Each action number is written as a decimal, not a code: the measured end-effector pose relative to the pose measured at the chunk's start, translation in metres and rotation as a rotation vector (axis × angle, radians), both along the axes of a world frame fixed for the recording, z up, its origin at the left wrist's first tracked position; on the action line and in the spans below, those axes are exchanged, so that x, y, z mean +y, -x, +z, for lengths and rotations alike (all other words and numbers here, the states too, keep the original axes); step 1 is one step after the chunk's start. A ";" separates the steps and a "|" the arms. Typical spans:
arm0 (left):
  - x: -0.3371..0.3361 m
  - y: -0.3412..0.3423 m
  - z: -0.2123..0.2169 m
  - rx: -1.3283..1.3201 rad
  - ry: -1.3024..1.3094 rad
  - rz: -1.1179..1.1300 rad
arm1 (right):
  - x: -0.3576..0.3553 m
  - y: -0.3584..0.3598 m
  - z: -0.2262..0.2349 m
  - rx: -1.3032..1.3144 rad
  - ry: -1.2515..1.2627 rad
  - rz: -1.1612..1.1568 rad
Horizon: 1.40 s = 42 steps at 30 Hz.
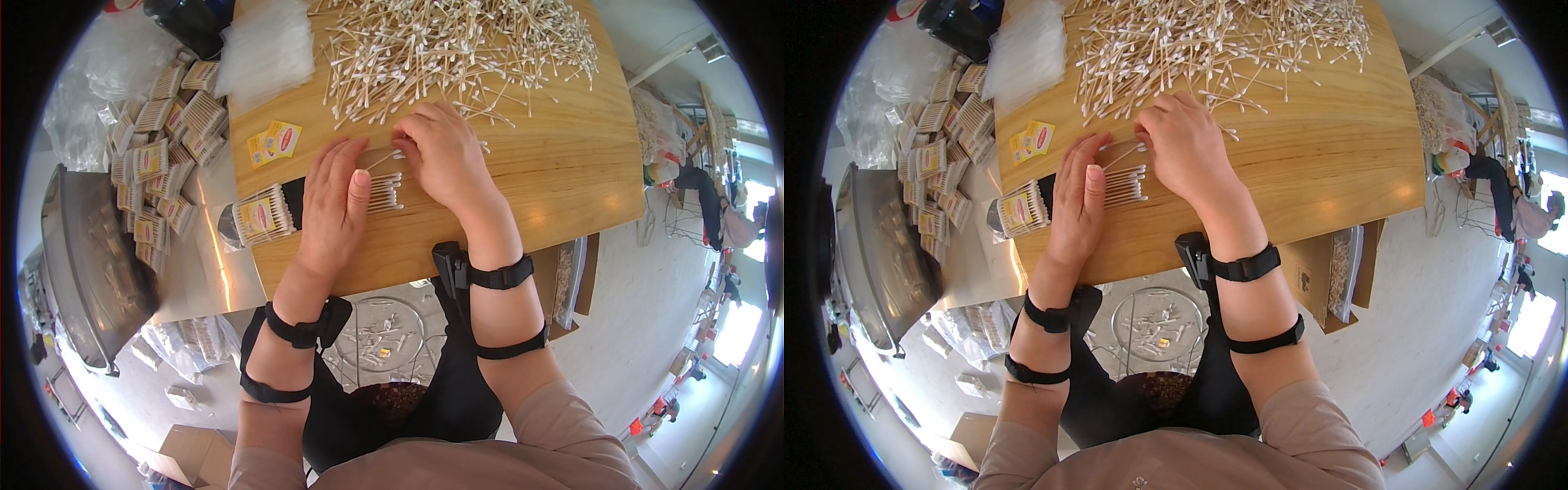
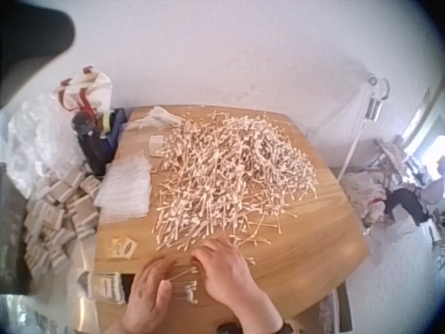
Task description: The person organizes cotton swabs into rows and places them into small plastic packages.
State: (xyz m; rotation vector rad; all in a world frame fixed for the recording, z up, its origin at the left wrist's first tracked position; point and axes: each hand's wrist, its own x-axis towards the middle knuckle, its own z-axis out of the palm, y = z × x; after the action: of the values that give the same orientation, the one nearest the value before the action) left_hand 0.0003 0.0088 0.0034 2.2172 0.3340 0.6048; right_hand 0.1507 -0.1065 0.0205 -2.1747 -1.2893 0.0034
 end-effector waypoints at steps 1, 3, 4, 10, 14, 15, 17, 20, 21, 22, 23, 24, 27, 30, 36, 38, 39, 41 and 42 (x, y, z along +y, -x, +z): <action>0.000 0.000 0.000 -0.001 0.027 0.006 | 0.000 0.000 0.001 0.000 0.000 0.000; 0.000 -0.001 0.002 0.016 0.043 0.022 | -0.001 0.001 0.002 0.009 0.010 -0.011; -0.001 -0.001 0.003 0.033 0.058 0.038 | -0.001 0.001 0.003 0.008 0.010 -0.011; -0.001 -0.006 -0.005 -0.040 -0.112 0.071 | 0.003 0.005 0.003 0.042 0.021 -0.034; 0.000 -0.006 -0.003 -0.023 -0.153 0.059 | -0.014 -0.009 0.024 0.079 0.045 -0.074; 0.000 -0.006 -0.003 -0.027 -0.157 0.060 | -0.020 -0.013 0.030 0.092 0.089 -0.074; 0.000 -0.006 -0.002 -0.032 -0.161 0.064 | -0.030 -0.017 0.031 0.083 0.148 -0.072; 0.000 -0.008 0.002 -0.005 -0.175 0.063 | -0.036 -0.018 0.026 0.075 0.232 -0.042; 0.000 -0.008 0.005 0.011 -0.191 0.087 | -0.034 -0.017 0.024 0.082 0.248 -0.003; 0.000 -0.007 0.006 0.026 -0.208 0.112 | -0.033 -0.016 0.022 0.084 0.246 -0.002; 0.001 -0.006 0.006 0.028 -0.209 0.113 | -0.032 -0.015 0.021 0.074 0.231 0.024; 0.001 -0.006 0.006 0.044 -0.197 0.126 | -0.031 -0.015 0.020 0.062 0.216 0.051; 0.004 -0.007 0.005 0.064 -0.207 0.138 | -0.031 -0.016 0.024 0.183 0.156 0.050; 0.005 -0.007 0.006 0.079 -0.229 0.135 | -0.027 -0.015 0.027 0.161 0.068 -0.003; 0.006 -0.007 0.007 0.086 -0.203 0.132 | -0.010 -0.004 0.007 -0.016 0.024 0.008; 0.006 -0.007 0.007 0.111 -0.164 0.137 | -0.007 -0.001 0.002 -0.036 0.038 0.018; 0.008 -0.006 0.006 0.112 -0.161 0.132 | -0.004 0.001 0.002 -0.056 0.049 0.031; 0.010 -0.005 0.005 0.113 -0.159 0.130 | -0.001 0.005 0.003 -0.040 0.059 0.040; 0.010 -0.006 0.005 0.088 -0.125 0.152 | 0.001 0.007 0.004 -0.025 0.072 0.046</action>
State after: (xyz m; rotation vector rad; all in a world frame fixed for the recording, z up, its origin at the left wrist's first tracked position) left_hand 0.0064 0.0186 0.0080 2.3579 0.5274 0.6250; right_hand 0.1440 -0.1058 0.0246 -2.2111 -1.3726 0.0424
